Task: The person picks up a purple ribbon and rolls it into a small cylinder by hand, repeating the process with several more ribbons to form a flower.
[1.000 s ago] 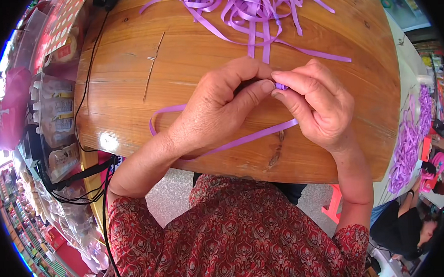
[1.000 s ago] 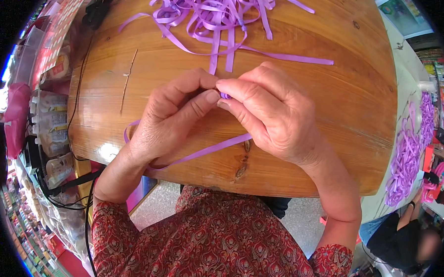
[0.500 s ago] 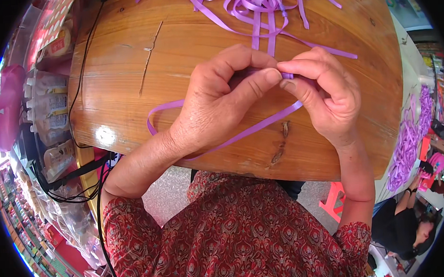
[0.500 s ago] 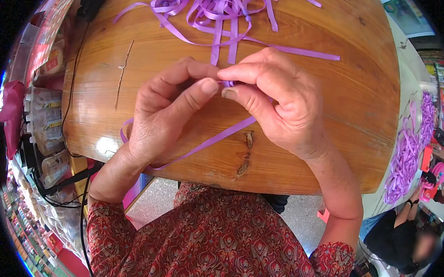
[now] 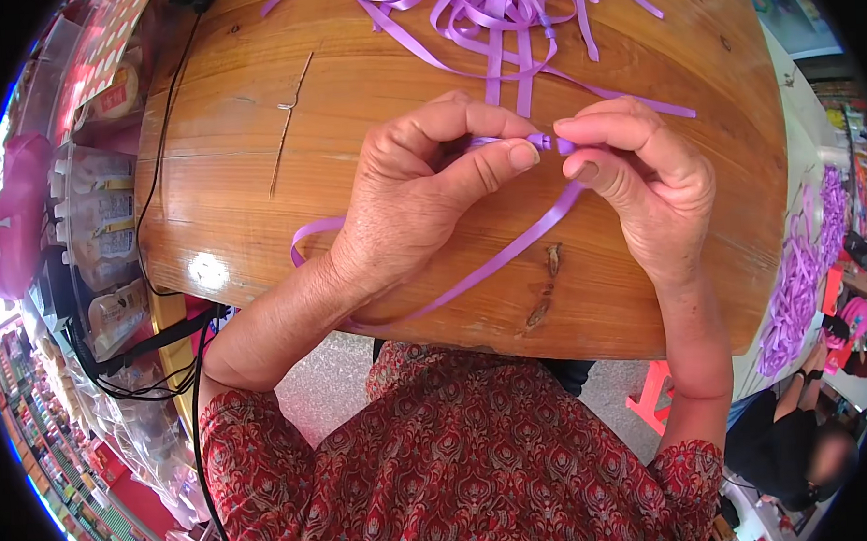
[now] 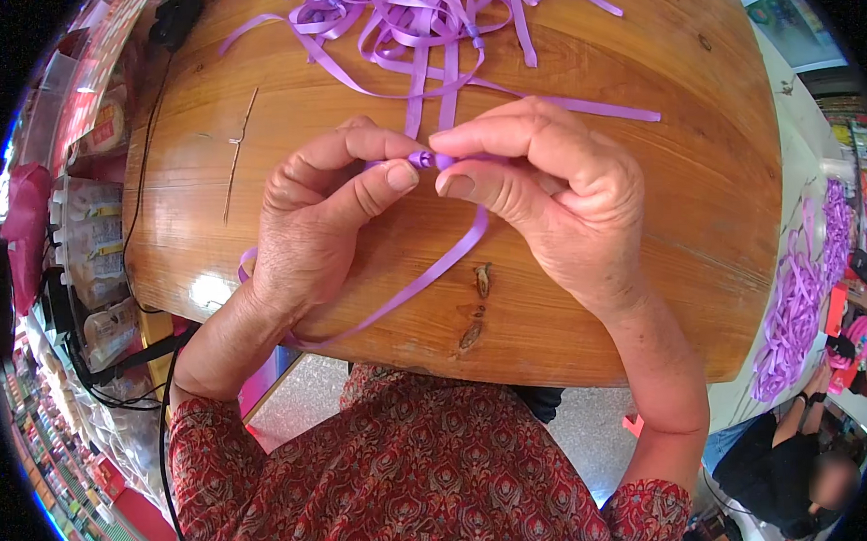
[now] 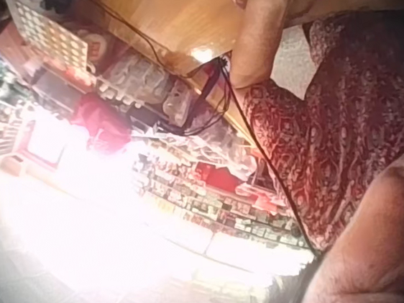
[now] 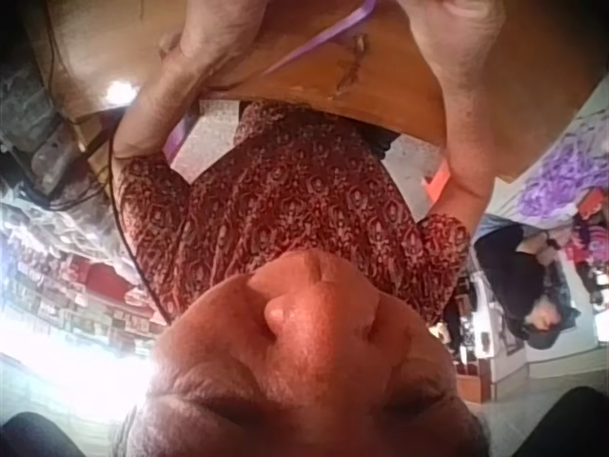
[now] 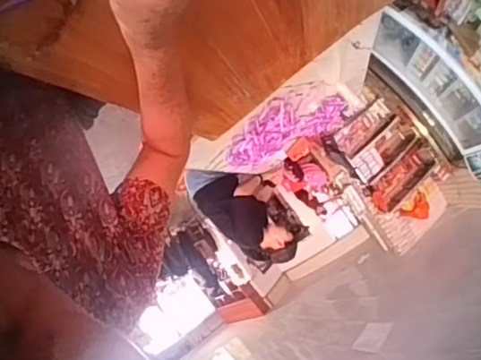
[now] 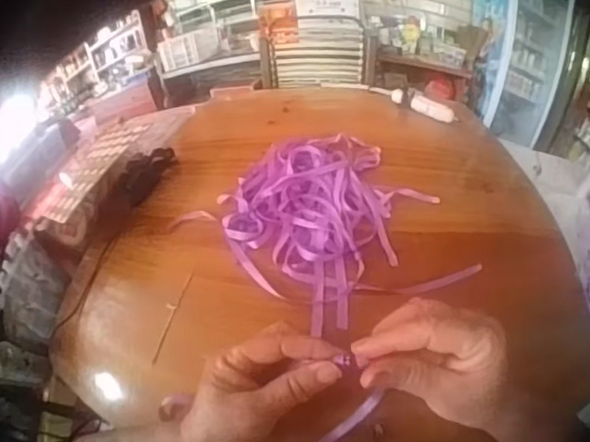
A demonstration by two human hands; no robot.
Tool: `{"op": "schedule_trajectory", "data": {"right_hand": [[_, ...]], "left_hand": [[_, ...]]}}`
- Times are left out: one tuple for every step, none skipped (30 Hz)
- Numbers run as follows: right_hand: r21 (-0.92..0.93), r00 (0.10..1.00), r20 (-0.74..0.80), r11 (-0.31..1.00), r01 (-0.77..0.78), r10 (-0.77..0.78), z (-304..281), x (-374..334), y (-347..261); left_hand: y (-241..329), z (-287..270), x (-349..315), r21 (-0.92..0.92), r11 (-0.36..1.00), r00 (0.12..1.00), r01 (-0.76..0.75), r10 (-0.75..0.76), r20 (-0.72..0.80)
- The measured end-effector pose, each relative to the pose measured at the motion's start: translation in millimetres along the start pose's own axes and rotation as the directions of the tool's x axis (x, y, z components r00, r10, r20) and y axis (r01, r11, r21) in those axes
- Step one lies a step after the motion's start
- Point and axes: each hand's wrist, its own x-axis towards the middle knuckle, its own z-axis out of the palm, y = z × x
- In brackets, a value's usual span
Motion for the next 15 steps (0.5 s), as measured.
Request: {"op": "schedule_trajectory", "data": {"right_hand": [[-0.064,0.999,0.032,0.997,0.035,-0.033,0.3,-0.3,-0.2],[-0.128,0.997,0.06,0.99,0.062,-0.055,0.9,-0.7,-0.2],[-0.125,0.996,0.068,0.99,0.069,-0.061,1.4,-1.1,-0.1],[-0.112,0.998,0.047,0.992,0.05,-0.045,1.9,-1.6,0.1],[-0.105,0.999,0.036,0.994,0.032,-0.029,2.3,-1.8,0.6],[-0.1,0.999,0.028,0.994,0.033,-0.03,1.9,-1.7,0.9],[-0.064,0.998,0.058,0.998,0.019,-0.015,1.6,-1.7,1.1],[-0.01,0.997,0.075,1.0,0.014,-0.013,1.4,-1.8,1.2],[-0.029,0.996,0.089,1.0,0.003,0.0,2.2,-2.4,1.1],[-0.014,0.999,0.034,1.0,-0.028,0.028,3.7,-3.8,0.7],[0.004,0.998,-0.013,0.998,-0.055,0.055,4.7,-4.4,0.4],[0.002,0.998,-0.02,0.998,-0.057,0.057,5.0,-4.4,0.4],[0.002,0.999,-0.014,0.999,-0.041,0.041,5.3,-4.4,0.3],[0.014,1.0,-0.01,1.0,-0.024,0.025,5.4,-4.1,0.3],[0.001,1.0,-0.007,1.0,-0.024,0.024,5.5,-3.7,0.6]], "left_hand": [[-1.3,-0.5,0.6,0.0,1.0,1.0,0.0,0.0,-0.003],[-3.0,-0.9,1.4,0.012,0.999,0.999,-0.036,0.036,-0.017],[-4.5,-1.6,2.0,0.024,0.997,0.997,-0.072,0.072,-0.031],[-5.3,-2.7,2.1,0.023,0.997,0.997,-0.071,0.072,-0.033],[-6.1,-3.6,2.5,0.052,0.995,0.996,-0.088,0.089,-0.022],[-6.5,-4.3,2.9,0.081,0.991,0.994,-0.104,0.106,-0.011],[-6.8,-4.7,3.2,0.08,0.991,0.994,-0.105,0.107,-0.012],[-7.0,-4.7,3.5,0.125,0.983,0.991,-0.135,0.136,-0.006],[-6.7,-4.7,3.5,0.177,0.972,0.988,-0.154,0.156,0.0],[-6.1,-4.6,2.8,0.17,0.972,0.986,-0.162,0.165,-0.001],[-5.2,-4.4,1.9,0.186,0.972,0.989,-0.145,0.146,0.009],[-4.3,-4.4,1.0,0.202,0.971,0.992,-0.128,0.127,0.019],[-3.5,-4.6,0.4,0.201,0.971,0.992,-0.128,0.127,0.018],[-2.7,-5.0,0.0,0.239,0.963,0.992,-0.125,0.123,0.023],[-2.1,-5.3,-0.2,0.263,0.957,0.992,-0.126,0.123,0.029]]}}
